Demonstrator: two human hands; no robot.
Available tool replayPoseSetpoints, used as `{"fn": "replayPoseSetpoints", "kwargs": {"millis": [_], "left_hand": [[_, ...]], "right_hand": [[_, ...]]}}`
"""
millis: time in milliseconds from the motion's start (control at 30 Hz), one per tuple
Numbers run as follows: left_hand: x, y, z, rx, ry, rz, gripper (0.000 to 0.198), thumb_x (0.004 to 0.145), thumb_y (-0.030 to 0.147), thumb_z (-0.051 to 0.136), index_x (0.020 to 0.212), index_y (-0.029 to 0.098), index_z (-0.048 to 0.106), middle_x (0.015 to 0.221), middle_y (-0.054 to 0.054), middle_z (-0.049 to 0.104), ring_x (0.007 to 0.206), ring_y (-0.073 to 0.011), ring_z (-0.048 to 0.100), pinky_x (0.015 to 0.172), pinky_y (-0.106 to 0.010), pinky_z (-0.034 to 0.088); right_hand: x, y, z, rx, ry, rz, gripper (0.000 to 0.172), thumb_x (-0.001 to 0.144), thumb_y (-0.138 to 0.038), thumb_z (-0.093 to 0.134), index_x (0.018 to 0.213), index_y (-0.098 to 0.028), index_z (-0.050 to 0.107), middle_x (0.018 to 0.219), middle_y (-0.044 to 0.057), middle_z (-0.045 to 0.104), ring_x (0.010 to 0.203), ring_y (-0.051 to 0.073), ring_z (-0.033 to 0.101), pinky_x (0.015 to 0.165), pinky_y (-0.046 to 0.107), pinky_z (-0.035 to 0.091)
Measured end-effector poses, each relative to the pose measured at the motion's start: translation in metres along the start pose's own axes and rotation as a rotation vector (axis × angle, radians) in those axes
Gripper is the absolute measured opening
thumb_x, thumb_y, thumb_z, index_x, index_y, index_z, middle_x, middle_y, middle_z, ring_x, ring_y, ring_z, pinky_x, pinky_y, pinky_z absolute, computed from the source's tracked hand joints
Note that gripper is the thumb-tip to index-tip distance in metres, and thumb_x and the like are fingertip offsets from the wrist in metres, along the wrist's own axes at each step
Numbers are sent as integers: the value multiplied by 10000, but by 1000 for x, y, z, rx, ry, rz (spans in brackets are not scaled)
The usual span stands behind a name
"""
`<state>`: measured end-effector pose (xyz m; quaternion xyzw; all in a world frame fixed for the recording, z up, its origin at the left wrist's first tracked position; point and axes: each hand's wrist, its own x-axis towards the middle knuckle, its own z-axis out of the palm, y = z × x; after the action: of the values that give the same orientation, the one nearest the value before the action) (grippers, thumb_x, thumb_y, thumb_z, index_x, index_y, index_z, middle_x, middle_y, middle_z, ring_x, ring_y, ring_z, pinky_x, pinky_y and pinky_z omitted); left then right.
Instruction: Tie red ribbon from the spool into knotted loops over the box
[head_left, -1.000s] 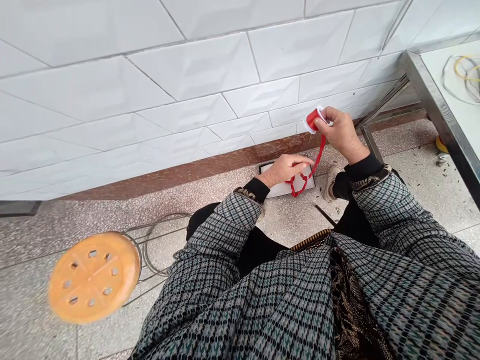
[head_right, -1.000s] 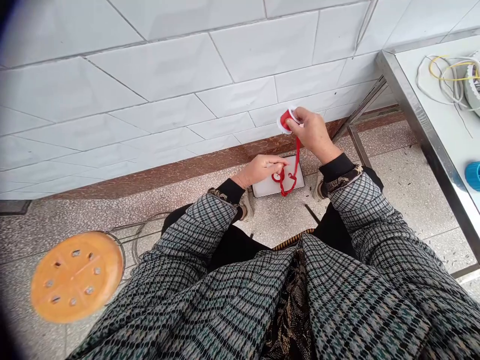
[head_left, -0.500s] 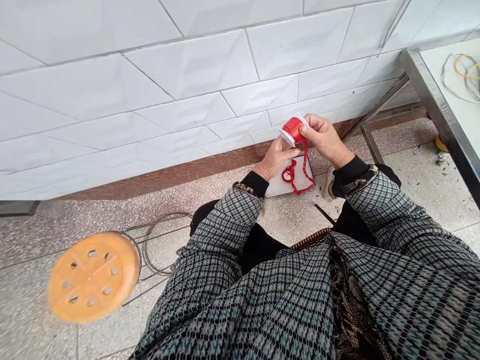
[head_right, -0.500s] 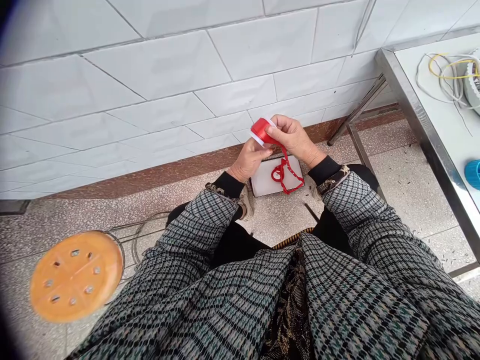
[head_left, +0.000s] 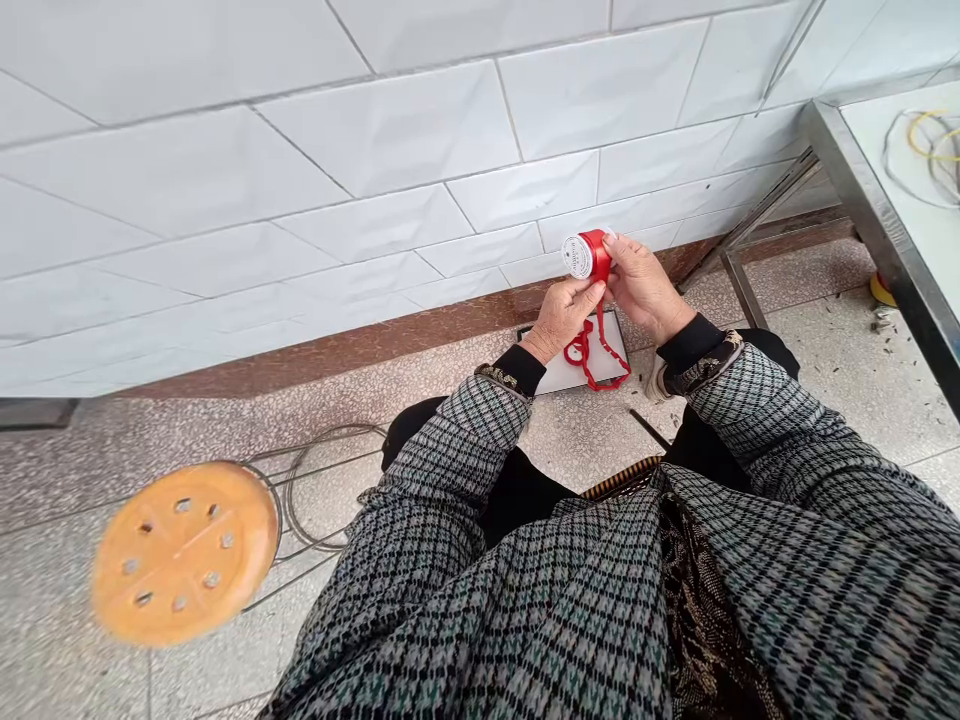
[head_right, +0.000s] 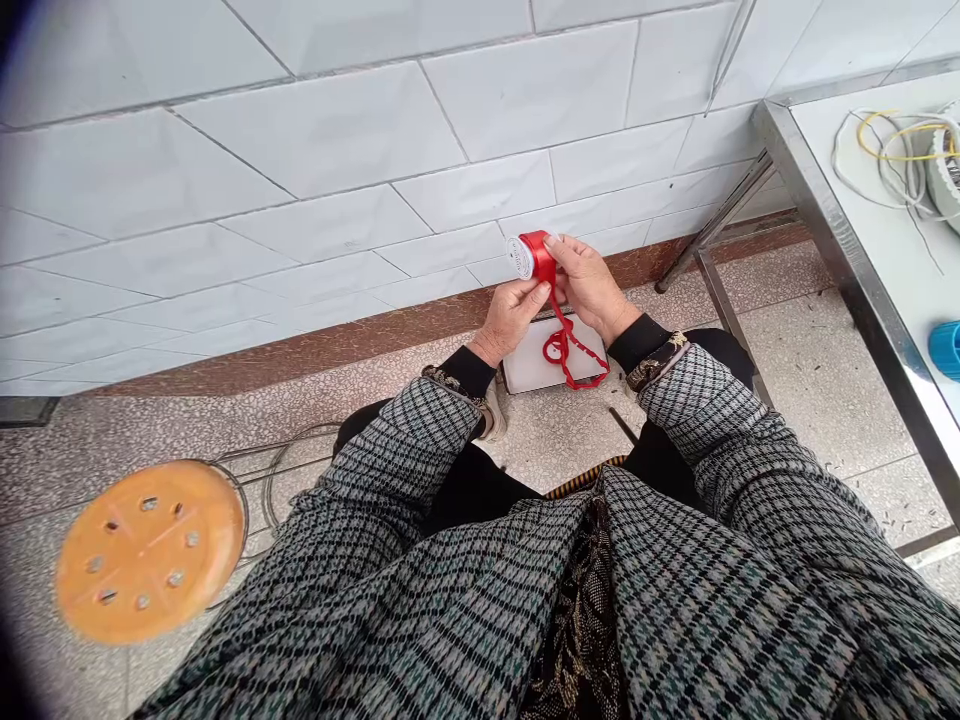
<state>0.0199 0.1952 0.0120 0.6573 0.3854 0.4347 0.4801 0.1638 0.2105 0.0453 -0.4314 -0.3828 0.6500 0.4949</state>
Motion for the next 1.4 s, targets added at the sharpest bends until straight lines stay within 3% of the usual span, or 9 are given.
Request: {"fn": "replayPoseSetpoints", "kwargs": {"millis": [200,367,600,700,867,967,1100,1267,1400], "left_hand": [[-4,-7,7,64,121,10,284,936,419,672,914,154,772,890,-53,780,831,-179,697,830,-302,564],[-6,-13,15,107,182,44,104,875,259,700,814,174,695,830,-25,720,761,-141,637,752,-269,536],[-2,-16,13,142,90,14,181,797,191,725,752,199,551,700,32,598,650,-114,527,676,-257,470],[-2,-18,10,206,109,-28,207,786,168,711,722,210,519,614,60,509,577,-104,442,614,-256,404],[-2,-18,2,379,114,-1,322,881,234,656,605,200,493,575,36,490,579,-118,430,628,-284,388],[0,-21,-3,412,88,16,272,941,250,615,678,180,602,672,-7,611,652,-150,544,687,-299,455],[3,-31,-10,510,110,95,161,978,221,570,918,151,701,982,-107,738,949,-236,679,876,-357,520],[5,-38,-23,734,-2,94,233,1016,241,502,927,155,699,950,-137,739,962,-286,679,944,-441,512],[4,-35,-31,808,-19,155,213,1003,267,538,933,180,719,991,-126,732,1040,-289,651,1089,-509,460]], "right_hand": [[6,5,1,-46,137,-6,476,870,-690,739,827,-240,591,721,-7,603,745,153,622,632,274,499],[11,13,-1,-120,103,-59,501,855,-740,707,904,-245,648,844,25,673,894,184,648,776,316,535],[13,14,-6,-105,45,-65,536,860,-766,681,937,-235,668,897,38,689,966,205,661,835,334,555],[9,8,-6,-67,1,-56,537,844,-761,704,923,-233,657,922,39,700,991,208,665,861,346,562],[0,-4,-5,-55,-78,-17,525,790,-737,777,863,-240,623,885,29,693,958,208,666,829,348,561],[-2,-8,-5,-59,-82,-10,544,747,-729,819,807,-240,588,845,22,676,923,200,657,815,338,556],[-3,-12,-5,-54,-71,17,562,721,-715,842,783,-232,562,830,10,668,916,195,654,851,353,546],[-5,-16,-8,-84,-68,105,541,697,-643,883,779,-220,556,789,-15,667,861,175,646,865,350,531],[-7,-20,-12,-173,-63,117,483,743,-578,868,765,-210,557,772,-19,666,834,157,637,834,305,518]]}}
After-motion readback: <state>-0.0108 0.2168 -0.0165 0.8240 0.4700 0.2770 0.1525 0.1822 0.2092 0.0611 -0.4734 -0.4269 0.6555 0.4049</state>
